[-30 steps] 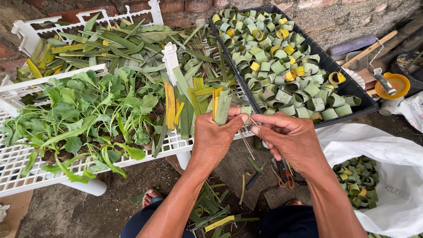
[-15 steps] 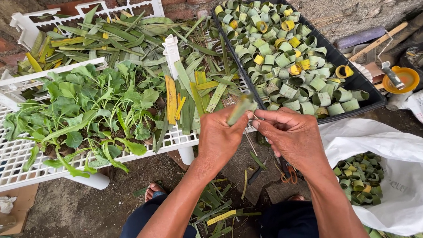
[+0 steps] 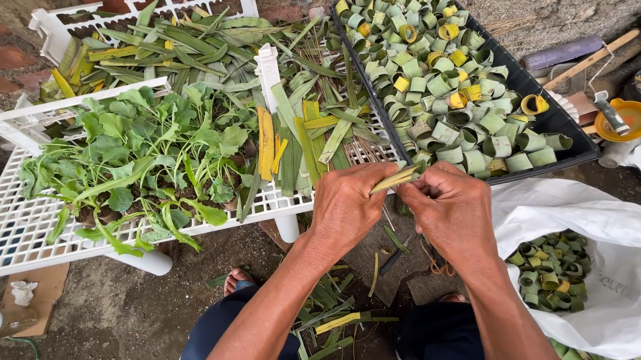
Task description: The person constructs small containers by folding and stapling long green leaves into rings and then attaching yellow leaf strips.
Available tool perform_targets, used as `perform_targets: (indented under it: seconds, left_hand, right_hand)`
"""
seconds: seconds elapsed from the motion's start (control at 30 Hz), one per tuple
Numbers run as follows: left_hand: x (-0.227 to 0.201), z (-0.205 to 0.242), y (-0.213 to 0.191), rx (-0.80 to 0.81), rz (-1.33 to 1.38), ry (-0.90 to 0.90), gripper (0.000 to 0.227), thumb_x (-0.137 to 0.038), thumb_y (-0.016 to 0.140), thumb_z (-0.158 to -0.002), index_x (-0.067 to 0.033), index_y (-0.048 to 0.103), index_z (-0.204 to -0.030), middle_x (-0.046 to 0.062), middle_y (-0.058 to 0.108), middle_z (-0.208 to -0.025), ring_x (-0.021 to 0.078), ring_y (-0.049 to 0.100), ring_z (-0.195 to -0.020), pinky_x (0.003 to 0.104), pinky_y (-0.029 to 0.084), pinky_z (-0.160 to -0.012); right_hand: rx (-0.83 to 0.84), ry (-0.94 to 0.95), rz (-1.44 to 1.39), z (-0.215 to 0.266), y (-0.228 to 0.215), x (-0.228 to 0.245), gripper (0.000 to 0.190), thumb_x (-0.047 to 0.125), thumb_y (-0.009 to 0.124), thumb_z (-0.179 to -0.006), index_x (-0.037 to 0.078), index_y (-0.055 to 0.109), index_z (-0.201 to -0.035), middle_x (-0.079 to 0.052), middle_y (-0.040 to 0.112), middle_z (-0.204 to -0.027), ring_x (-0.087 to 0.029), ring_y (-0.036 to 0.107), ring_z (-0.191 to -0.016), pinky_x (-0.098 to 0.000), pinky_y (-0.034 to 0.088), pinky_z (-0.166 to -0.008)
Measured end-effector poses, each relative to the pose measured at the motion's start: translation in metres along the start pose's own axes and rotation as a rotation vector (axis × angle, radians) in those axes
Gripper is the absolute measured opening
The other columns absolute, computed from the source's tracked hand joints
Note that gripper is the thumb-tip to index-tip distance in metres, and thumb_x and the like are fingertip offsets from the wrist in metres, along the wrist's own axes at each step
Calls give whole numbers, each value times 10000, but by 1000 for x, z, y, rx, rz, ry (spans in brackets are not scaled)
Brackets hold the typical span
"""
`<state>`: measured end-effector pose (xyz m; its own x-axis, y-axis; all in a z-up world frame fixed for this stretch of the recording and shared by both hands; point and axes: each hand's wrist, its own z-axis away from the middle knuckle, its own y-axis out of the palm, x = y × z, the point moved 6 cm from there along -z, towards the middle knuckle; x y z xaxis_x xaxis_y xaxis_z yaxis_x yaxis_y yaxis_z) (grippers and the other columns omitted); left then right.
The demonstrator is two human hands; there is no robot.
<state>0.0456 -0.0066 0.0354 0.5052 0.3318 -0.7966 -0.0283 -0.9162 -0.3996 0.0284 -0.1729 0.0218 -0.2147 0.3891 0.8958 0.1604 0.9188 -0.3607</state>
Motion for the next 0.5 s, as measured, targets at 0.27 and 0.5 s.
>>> perform_targets:
  seconds: [0.27,0.5]
  left_hand:
    - [4,1,3,-85,540,-255,188,29,660,-940,69,719,-1114,284,762,-966,267,765,-731,330,658,-600]
    - [7,-7,-7,-29,775,-435,183,46,714,-879,143,679,-1031,319,761,-862,325,787,-660,354,702,-558]
  right_hand:
    - [17,4,-126,-1,-9,38,171,-38,720,-914,-64,754,-1080,-164,680,-766,-133,602,-519,-249,537,-433]
    - [23,-272,57,-1,-9,44,258,-46,622,-953,56,768,-1139,-158,708,-936,-252,668,-727,-357,560,-657]
